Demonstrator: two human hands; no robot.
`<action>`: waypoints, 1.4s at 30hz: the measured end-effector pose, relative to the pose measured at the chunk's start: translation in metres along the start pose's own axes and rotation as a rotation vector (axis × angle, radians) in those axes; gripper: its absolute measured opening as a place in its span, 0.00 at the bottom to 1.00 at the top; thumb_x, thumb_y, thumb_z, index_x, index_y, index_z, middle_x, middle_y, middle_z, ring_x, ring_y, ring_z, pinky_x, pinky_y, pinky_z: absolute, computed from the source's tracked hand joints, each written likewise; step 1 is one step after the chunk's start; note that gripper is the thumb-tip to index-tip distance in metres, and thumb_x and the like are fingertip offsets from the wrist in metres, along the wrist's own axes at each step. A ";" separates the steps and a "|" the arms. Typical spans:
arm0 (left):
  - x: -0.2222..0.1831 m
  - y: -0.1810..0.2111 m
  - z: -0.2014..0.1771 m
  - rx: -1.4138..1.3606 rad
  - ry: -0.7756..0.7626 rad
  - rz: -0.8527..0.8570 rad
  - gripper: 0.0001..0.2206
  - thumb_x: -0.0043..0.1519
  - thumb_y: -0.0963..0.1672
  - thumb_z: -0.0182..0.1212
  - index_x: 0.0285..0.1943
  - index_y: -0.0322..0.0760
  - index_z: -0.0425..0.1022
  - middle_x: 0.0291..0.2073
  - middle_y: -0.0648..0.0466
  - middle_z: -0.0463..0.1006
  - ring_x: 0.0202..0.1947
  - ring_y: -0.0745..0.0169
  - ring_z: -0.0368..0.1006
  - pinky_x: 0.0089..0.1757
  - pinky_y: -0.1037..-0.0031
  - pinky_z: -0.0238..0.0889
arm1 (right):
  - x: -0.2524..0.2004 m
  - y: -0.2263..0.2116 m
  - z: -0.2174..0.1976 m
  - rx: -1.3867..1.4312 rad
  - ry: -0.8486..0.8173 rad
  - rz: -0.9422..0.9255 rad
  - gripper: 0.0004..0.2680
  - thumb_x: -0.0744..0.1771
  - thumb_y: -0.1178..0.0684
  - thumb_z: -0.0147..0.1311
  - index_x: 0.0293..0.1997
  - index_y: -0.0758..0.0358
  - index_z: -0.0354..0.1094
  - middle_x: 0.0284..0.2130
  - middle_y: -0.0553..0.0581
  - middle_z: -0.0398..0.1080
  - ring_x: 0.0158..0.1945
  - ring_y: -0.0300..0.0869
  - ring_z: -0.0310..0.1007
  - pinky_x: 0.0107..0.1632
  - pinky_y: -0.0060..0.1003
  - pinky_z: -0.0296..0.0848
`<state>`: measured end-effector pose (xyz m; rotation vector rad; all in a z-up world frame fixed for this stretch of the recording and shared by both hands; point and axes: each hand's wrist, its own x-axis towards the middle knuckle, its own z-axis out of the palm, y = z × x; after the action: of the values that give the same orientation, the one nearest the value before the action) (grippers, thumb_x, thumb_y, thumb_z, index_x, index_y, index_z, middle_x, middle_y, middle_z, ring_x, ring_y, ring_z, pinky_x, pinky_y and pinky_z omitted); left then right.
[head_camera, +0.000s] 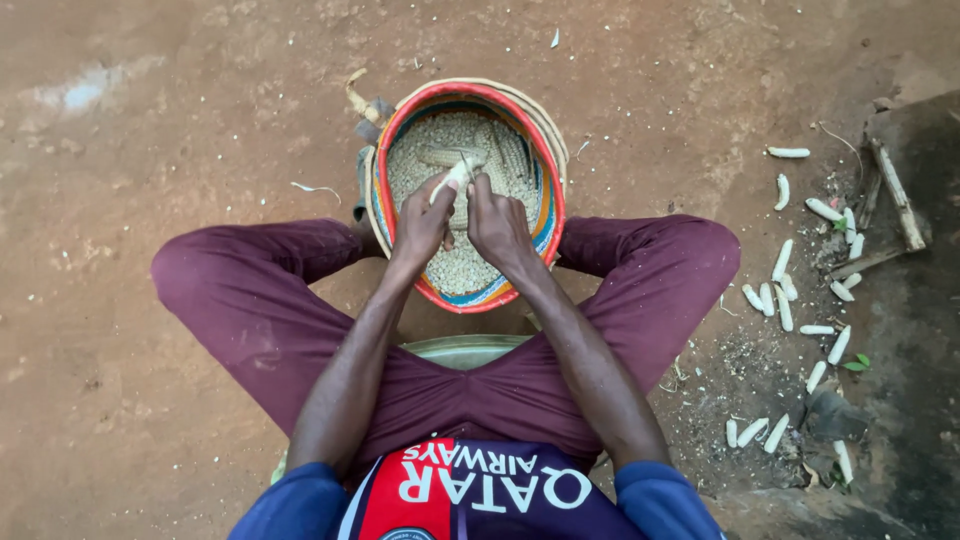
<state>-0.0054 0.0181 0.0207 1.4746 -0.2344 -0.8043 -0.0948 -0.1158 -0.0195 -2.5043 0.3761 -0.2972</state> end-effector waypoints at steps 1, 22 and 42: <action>0.004 -0.007 0.001 0.000 0.002 0.004 0.20 0.72 0.46 0.54 0.69 0.27 0.71 0.20 0.50 0.68 0.09 0.64 0.69 0.13 0.74 0.71 | 0.002 -0.005 -0.002 0.000 0.002 -0.005 0.07 0.75 0.52 0.35 0.51 0.60 0.60 0.11 0.57 0.65 0.13 0.53 0.68 0.25 0.49 0.65; 0.014 -0.047 -0.011 0.134 -0.258 0.186 0.26 0.64 0.37 0.64 0.74 0.36 0.69 0.54 0.39 0.72 0.29 0.63 0.73 0.25 0.76 0.75 | -0.005 0.083 -0.009 0.783 0.045 0.265 0.16 0.68 0.48 0.69 0.56 0.65 0.69 0.25 0.54 0.70 0.28 0.37 0.73 0.26 0.31 0.71; 0.040 0.003 -0.122 -0.519 0.144 0.243 0.12 0.71 0.46 0.58 0.58 0.34 0.75 0.38 0.48 0.84 0.31 0.67 0.82 0.32 0.80 0.78 | -0.037 0.181 -0.223 1.198 -0.026 -0.067 0.14 0.71 0.47 0.57 0.60 0.63 0.72 0.31 0.53 0.69 0.37 0.38 0.66 0.45 0.33 0.66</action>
<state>0.0984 0.0895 -0.0050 0.9849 -0.0831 -0.5083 -0.2305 -0.3615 0.0503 -1.3383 0.0447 -0.3672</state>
